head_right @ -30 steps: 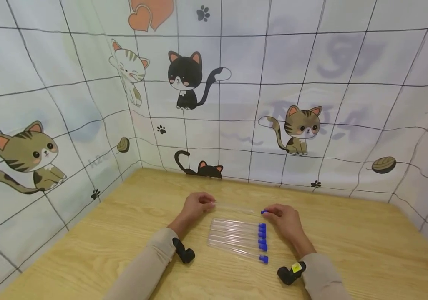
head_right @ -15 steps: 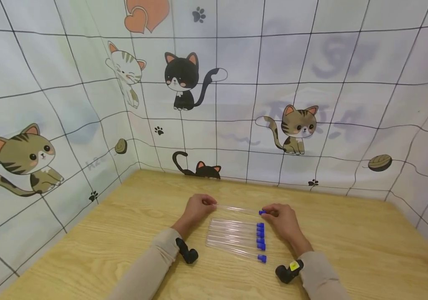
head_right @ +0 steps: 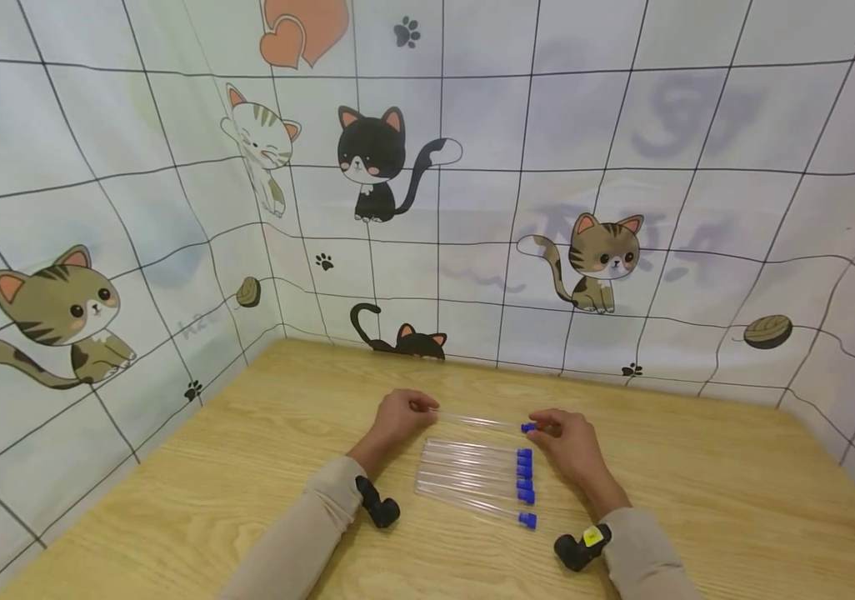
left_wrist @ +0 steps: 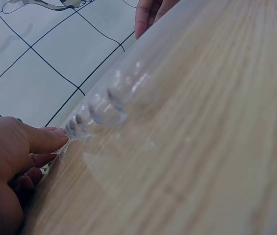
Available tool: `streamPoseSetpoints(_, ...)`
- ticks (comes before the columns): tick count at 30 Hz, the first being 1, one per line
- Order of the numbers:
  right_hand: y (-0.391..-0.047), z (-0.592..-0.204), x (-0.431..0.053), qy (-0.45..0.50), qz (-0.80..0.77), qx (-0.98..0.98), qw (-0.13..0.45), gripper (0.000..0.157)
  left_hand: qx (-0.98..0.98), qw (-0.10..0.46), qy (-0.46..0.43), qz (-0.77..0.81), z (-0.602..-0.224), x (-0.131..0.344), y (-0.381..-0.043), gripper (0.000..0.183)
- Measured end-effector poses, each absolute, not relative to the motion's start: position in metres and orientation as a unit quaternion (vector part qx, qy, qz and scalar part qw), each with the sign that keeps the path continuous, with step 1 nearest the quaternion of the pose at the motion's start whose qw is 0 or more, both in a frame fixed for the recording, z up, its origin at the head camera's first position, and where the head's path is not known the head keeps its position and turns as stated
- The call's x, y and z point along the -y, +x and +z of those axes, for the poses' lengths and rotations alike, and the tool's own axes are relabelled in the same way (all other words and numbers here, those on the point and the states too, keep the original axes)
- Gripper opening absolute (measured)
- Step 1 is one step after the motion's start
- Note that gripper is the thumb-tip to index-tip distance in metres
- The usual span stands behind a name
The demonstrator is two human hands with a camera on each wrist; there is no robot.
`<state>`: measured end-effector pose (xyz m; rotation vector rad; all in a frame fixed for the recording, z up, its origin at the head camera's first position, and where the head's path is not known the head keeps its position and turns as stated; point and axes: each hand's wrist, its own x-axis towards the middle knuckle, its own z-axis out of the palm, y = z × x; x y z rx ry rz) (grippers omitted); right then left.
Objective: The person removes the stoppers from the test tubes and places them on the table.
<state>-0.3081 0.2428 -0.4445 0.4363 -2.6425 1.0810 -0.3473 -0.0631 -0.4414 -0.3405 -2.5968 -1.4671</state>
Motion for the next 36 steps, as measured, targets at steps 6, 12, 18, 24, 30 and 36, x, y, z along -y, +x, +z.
streamPoseSetpoints(6,-0.306,-0.445,-0.243,0.143,0.377,0.906,0.129,0.035,0.858,0.064,-0.104,-0.499,-0.439,0.062,-0.345,0.010)
streamPoseSetpoints(12,-0.300,-0.442,-0.241,0.126,0.383,0.906,0.128,0.040,0.859,0.064,-0.093,-0.500,-0.440,0.061,-0.343,0.011)
streamPoseSetpoints(18,-0.297,-0.441,-0.244,0.113,0.392,0.905,0.125,0.047,0.852,0.066,-0.096,-0.510,-0.439,0.061,-0.343,0.011)
streamPoseSetpoints(24,-0.295,-0.442,-0.243,0.107,0.402,0.901,0.126,0.045,0.850,0.065,-0.093,-0.515,-0.442,0.064,-0.344,0.013)
streamPoseSetpoints(30,-0.287,-0.442,-0.244,0.086,0.413,0.898,0.124,0.050,0.840,0.062,-0.095,-0.531,-0.444,0.066,-0.343,0.016)
streamPoseSetpoints(36,-0.283,-0.437,-0.247,0.080,0.415,0.898,0.120,0.049,0.838,0.064,-0.097,-0.534,-0.440,0.065,-0.346,0.024)
